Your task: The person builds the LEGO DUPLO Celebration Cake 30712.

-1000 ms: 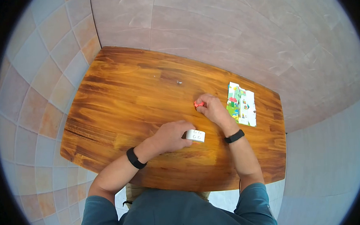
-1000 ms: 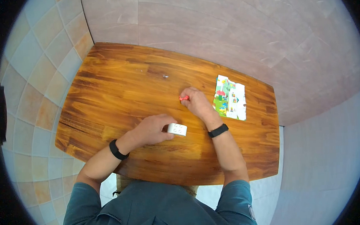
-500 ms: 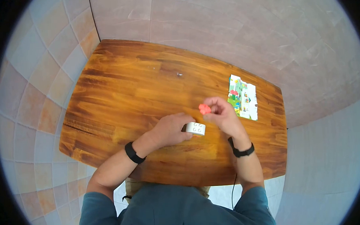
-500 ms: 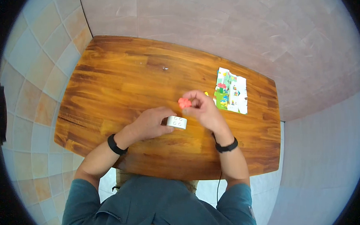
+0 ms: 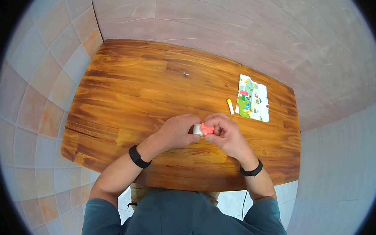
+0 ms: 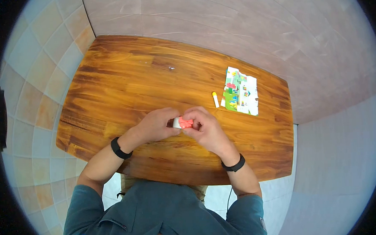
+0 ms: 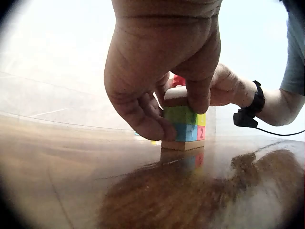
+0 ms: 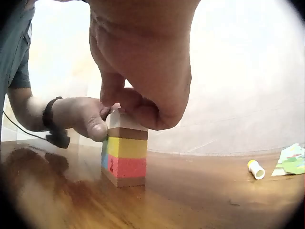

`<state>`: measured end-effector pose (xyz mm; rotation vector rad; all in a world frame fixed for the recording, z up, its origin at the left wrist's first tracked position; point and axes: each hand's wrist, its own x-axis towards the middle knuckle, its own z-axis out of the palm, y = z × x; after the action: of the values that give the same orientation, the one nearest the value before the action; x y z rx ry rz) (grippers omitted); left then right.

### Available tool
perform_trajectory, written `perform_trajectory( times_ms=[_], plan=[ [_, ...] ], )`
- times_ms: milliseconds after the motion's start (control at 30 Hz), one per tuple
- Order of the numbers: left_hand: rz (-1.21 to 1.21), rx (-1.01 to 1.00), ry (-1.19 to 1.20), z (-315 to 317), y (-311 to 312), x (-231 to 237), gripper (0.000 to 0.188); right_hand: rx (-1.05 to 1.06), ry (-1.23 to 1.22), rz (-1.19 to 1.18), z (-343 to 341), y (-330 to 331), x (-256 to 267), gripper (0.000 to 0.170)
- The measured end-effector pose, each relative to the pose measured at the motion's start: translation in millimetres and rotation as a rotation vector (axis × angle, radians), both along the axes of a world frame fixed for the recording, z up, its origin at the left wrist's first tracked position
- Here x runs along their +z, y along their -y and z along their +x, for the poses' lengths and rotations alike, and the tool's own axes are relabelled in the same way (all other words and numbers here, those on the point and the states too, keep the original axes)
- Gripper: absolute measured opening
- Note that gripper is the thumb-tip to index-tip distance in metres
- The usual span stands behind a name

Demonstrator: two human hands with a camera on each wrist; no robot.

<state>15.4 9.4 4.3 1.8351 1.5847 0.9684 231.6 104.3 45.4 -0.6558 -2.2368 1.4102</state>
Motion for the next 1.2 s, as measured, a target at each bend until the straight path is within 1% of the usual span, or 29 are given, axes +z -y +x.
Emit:
perform_trajectory(
  times_ms=[33,100,200,267,300,333,367,400,433,500,533,567,600,667,733,767,833,967,1033,1067,1133,1167,1200],
  plan=[
    [-0.017,-0.001,-0.009,-0.2,-0.5,0.6,0.034,-0.001,0.000,-0.001,-1.7,2.2,3.4,0.029],
    [-0.037,-0.006,-0.018,0.6,-0.3,0.6,0.034,-0.011,0.046,0.123,-4.7,6.6,7.7,0.027],
    [-0.032,-0.009,-0.021,0.4,-1.9,4.1,0.034,-0.011,0.025,0.117,-3.2,6.1,5.0,0.029],
    [-0.147,-0.035,-0.040,-0.8,-2.1,13.1,0.037,-0.003,0.009,0.117,-2.1,5.4,5.1,0.030],
    [-0.143,-0.041,-0.041,-0.9,-2.5,10.3,0.037,0.008,-0.007,0.111,-0.8,4.8,4.9,0.031],
    [-0.079,-0.032,-0.025,-0.3,-1.9,6.6,0.037,0.001,-0.008,0.115,2.3,1.1,5.2,0.031],
    [-0.015,-0.021,-0.009,-0.1,-1.9,3.6,0.037,-0.074,-0.043,0.027,6.3,-6.8,6.3,0.030],
    [-0.012,-0.023,-0.009,-0.1,-1.8,0.9,0.037,-0.145,-0.077,-0.062,10.0,-16.3,7.0,0.029],
    [-0.002,-0.017,0.005,0.2,-1.1,0.5,0.039,-0.146,-0.077,-0.060,12.2,-31.8,4.4,0.029],
    [0.010,-0.016,0.017,0.3,0.3,2.8,0.041,-0.387,0.120,0.274,15.6,-68.5,-7.8,0.031],
    [-0.037,-0.031,-0.003,-0.6,-0.3,7.0,0.041,-0.391,0.117,0.279,17.2,-79.7,-12.7,0.031],
    [-0.084,-0.041,-0.024,-1.9,-1.3,10.1,0.041,-0.377,0.238,0.395,17.4,-90.2,-17.2,0.031],
    [-0.079,-0.040,-0.024,-2.3,-1.1,10.9,0.041,-0.360,0.361,0.510,17.2,-97.6,-23.5,0.032],
    [-0.097,-0.022,-0.030,-2.3,1.0,10.9,0.042,-0.347,0.401,0.550,11.2,-103.6,-33.8,0.032],
    [-0.095,-0.014,-0.031,-3.6,1.5,9.0,0.042,-0.309,0.491,0.672,7.3,-107.8,-41.3,0.033],
    [-0.094,-0.009,-0.034,-4.2,1.7,8.4,0.042,-0.306,0.489,0.673,6.0,-110.6,-42.6,0.033],
    [-0.109,-0.004,-0.038,-6.0,2.7,9.3,0.042,-0.330,0.526,0.571,1.7,-113.3,-41.5,0.037],
    [-0.121,-0.002,-0.049,-7.5,4.9,13.2,0.042,-0.344,0.476,0.491,4.7,-104.9,-35.5,0.040],
    [-0.132,0.002,-0.047,-7.2,5.9,16.5,0.042,-0.293,0.088,-0.156,11.4,-106.2,-40.9,0.040],
    [-0.141,0.005,-0.049,-7.4,6.5,17.5,0.041,-0.287,0.089,-0.161,9.6,-96.7,-29.1,0.040],
    [-0.126,0.009,-0.042,-7.5,6.6,15.0,0.041,-0.158,-0.111,-0.395,13.6,-72.7,4.1,0.040],
    [-0.107,0.006,-0.033,-7.0,6.3,14.3,0.041,-0.106,-0.199,-0.416,12.9,-57.9,15.7,0.034],
    [-0.109,0.009,-0.033,-6.7,6.1,15.6,0.041,-0.104,-0.199,-0.419,12.7,-45.4,25.6,0.034]
  ],
)
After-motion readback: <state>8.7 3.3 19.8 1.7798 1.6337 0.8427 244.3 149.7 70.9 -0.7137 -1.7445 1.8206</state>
